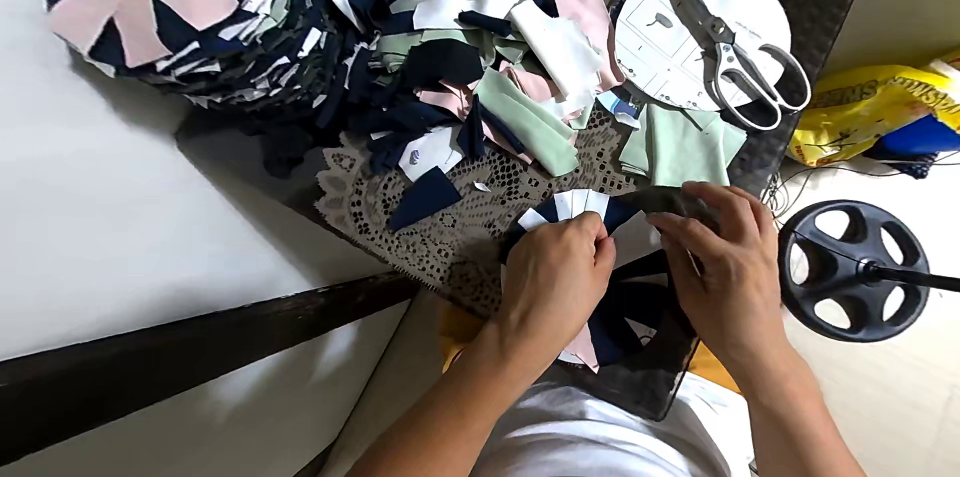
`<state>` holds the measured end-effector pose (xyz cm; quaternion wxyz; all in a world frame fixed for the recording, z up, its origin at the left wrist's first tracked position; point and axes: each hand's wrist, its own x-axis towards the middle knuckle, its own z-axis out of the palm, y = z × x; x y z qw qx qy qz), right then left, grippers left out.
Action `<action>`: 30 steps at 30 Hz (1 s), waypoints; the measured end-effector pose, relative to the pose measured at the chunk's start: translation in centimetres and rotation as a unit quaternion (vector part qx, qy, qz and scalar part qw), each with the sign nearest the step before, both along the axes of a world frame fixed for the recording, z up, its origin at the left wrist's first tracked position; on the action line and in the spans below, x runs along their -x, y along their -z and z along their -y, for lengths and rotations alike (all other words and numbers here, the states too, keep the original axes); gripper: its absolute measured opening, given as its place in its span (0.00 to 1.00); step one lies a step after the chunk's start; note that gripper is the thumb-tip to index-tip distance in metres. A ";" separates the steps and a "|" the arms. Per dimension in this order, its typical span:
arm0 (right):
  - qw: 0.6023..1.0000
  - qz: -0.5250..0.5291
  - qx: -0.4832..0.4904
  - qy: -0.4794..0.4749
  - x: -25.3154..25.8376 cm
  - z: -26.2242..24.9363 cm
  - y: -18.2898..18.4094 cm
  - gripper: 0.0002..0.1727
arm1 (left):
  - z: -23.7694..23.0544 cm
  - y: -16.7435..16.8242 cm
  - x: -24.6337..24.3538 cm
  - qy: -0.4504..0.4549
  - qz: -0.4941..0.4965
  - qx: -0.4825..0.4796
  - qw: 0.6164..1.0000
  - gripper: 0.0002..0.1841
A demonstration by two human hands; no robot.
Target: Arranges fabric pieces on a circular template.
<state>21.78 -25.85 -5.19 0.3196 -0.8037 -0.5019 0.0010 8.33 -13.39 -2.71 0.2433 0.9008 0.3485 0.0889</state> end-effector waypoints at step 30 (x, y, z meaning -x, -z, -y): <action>0.985 -0.069 -0.123 0.094 -2.4 4.8 2.4 0.14 | -4.3 3.1 2.6 0.471 0.012 -0.085 0.878 0.40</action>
